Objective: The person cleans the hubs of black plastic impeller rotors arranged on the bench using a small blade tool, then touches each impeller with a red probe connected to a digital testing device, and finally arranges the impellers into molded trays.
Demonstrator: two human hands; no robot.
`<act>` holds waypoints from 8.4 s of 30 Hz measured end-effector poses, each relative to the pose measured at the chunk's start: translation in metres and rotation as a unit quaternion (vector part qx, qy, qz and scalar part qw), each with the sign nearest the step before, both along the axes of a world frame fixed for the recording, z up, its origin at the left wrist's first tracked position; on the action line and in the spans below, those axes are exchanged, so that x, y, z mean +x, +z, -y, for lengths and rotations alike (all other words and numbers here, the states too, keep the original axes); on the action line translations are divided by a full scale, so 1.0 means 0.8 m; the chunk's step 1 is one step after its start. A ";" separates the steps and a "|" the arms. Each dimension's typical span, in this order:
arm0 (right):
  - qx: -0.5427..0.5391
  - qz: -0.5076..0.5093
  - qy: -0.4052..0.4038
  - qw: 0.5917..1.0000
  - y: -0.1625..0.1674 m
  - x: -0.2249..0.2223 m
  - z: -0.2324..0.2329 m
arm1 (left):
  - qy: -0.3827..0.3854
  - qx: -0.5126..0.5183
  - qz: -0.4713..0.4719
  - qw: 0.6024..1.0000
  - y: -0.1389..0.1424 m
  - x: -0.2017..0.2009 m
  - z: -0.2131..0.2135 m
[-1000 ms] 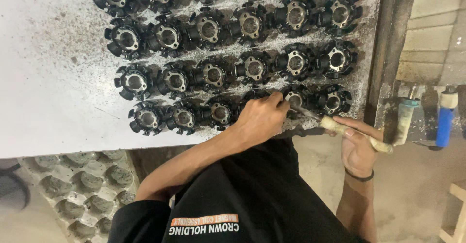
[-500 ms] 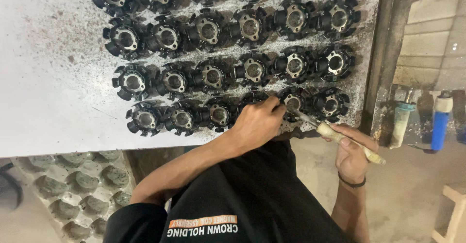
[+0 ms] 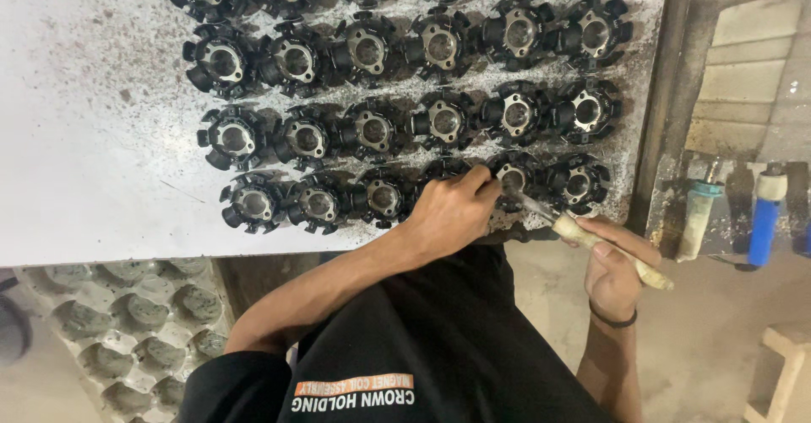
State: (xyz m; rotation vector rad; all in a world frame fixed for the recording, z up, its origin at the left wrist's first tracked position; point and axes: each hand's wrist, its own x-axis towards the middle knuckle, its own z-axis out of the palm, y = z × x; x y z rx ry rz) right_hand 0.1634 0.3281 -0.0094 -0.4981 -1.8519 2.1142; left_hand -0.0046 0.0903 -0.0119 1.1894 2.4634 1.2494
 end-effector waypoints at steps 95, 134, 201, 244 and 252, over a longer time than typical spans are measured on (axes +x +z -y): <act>0.050 -0.092 -0.048 0.993 0.001 -0.219 0.011 | 0.094 -0.034 -0.119 0.988 0.006 -0.213 -0.045; 0.050 -0.104 -0.046 0.992 -0.002 -0.219 0.014 | 0.048 -0.050 -0.082 0.994 0.006 -0.226 -0.063; 0.096 -0.124 0.034 0.987 0.007 -0.330 -0.026 | 0.163 0.004 -0.113 0.980 -0.007 -0.305 -0.089; 0.101 -0.088 0.031 0.991 0.017 -0.327 -0.026 | 0.141 -0.008 -0.114 0.983 -0.006 -0.311 -0.093; 0.057 -0.177 -0.020 0.982 0.066 -0.327 -0.048 | 0.102 0.072 -0.128 0.984 0.081 -0.295 -0.079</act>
